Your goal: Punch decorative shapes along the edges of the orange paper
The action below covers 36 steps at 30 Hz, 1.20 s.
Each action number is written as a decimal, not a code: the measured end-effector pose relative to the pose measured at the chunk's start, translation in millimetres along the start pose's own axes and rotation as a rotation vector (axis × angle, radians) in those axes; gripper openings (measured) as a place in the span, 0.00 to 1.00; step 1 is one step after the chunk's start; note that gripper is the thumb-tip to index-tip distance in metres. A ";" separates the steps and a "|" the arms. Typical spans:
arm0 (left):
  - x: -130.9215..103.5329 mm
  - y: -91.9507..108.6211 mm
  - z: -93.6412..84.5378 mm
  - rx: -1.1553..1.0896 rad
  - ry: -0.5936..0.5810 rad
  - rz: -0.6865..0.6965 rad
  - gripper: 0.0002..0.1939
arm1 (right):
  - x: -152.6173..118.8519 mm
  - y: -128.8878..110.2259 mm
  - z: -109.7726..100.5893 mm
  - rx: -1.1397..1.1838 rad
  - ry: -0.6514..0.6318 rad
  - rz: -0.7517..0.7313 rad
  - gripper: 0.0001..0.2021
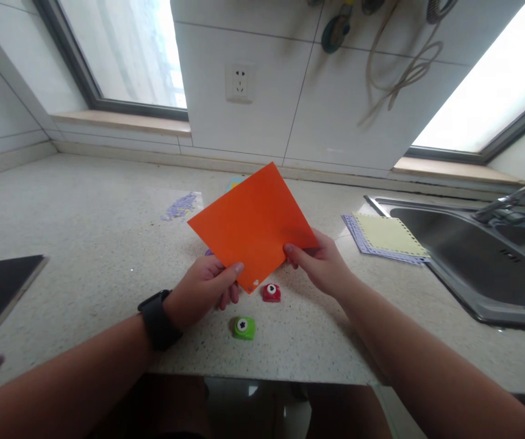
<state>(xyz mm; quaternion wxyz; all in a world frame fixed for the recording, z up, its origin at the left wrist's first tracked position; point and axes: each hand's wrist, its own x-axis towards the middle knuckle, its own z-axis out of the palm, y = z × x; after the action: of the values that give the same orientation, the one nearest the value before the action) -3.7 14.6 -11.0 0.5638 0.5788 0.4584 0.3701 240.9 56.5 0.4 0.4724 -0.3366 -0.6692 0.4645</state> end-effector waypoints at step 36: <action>16.5 -8.3 -22.0 -0.158 0.376 0.028 0.28 | 18.3 -2.0 -50.3 -1.013 -0.319 0.146 0.17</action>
<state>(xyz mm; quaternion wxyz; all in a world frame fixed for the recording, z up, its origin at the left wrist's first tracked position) -20.4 36.7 -18.6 0.5069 0.4596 0.5170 0.5144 282.4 87.4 14.3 0.1097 -0.4932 -0.8479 0.1606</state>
